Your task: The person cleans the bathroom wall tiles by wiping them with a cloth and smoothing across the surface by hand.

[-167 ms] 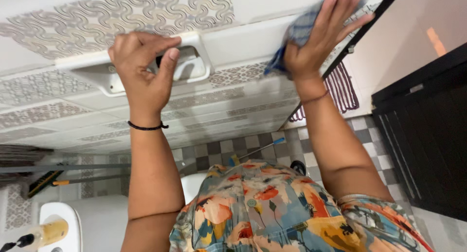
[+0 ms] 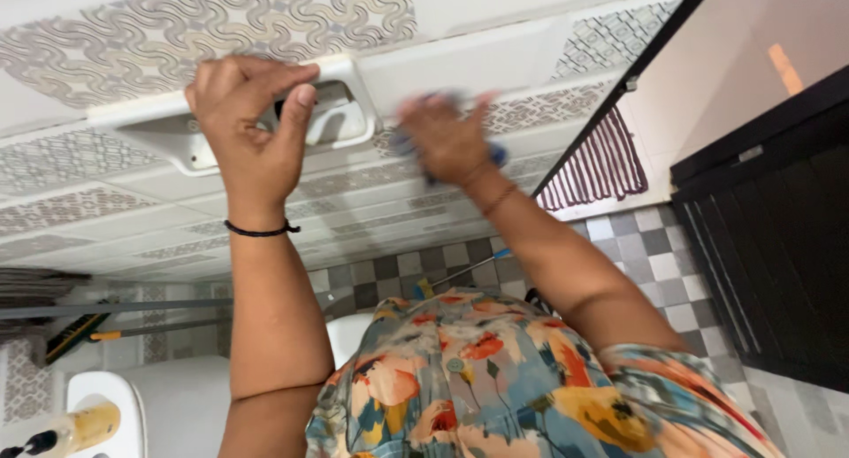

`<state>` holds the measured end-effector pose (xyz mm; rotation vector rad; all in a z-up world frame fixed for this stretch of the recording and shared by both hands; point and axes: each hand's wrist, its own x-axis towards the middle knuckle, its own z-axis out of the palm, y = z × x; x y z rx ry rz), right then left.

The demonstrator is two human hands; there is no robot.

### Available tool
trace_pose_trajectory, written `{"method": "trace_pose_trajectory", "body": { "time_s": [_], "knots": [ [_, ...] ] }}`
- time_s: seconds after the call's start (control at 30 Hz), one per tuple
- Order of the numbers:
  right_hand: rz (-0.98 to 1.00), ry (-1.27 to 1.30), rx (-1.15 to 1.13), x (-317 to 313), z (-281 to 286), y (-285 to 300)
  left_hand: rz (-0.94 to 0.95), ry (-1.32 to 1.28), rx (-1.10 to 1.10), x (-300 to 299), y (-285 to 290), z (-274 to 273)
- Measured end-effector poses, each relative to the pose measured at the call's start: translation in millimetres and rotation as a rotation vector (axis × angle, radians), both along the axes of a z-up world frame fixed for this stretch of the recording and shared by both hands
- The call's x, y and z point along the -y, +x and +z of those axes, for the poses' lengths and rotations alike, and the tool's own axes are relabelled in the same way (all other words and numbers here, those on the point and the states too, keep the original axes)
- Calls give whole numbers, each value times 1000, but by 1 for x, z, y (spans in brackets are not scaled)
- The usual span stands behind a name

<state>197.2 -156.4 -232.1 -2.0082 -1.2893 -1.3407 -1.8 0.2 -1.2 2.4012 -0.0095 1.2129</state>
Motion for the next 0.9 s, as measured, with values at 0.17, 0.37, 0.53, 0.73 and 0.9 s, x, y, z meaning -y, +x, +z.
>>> {"method": "trace_pose_trajectory", "body": {
  "time_s": [0.17, 0.37, 0.53, 0.73, 0.9],
  "knots": [
    [-14, 11, 80, 12, 0, -1, -37, 5, -31, -3, -5, 4],
    [-347, 339, -208, 110, -17, 71, -4, 17, -45, -2, -2, 6],
    [-236, 447, -396, 90, -19, 52, -24, -3, -25, -3, -4, 4],
    [-144, 393, -143, 63, 93, 45, -13, 16, -21, -2, -3, 6],
    [-123, 240, -120, 33, 137, 20, -12, 0, -7, -1, -2, 5]
  ]
}}
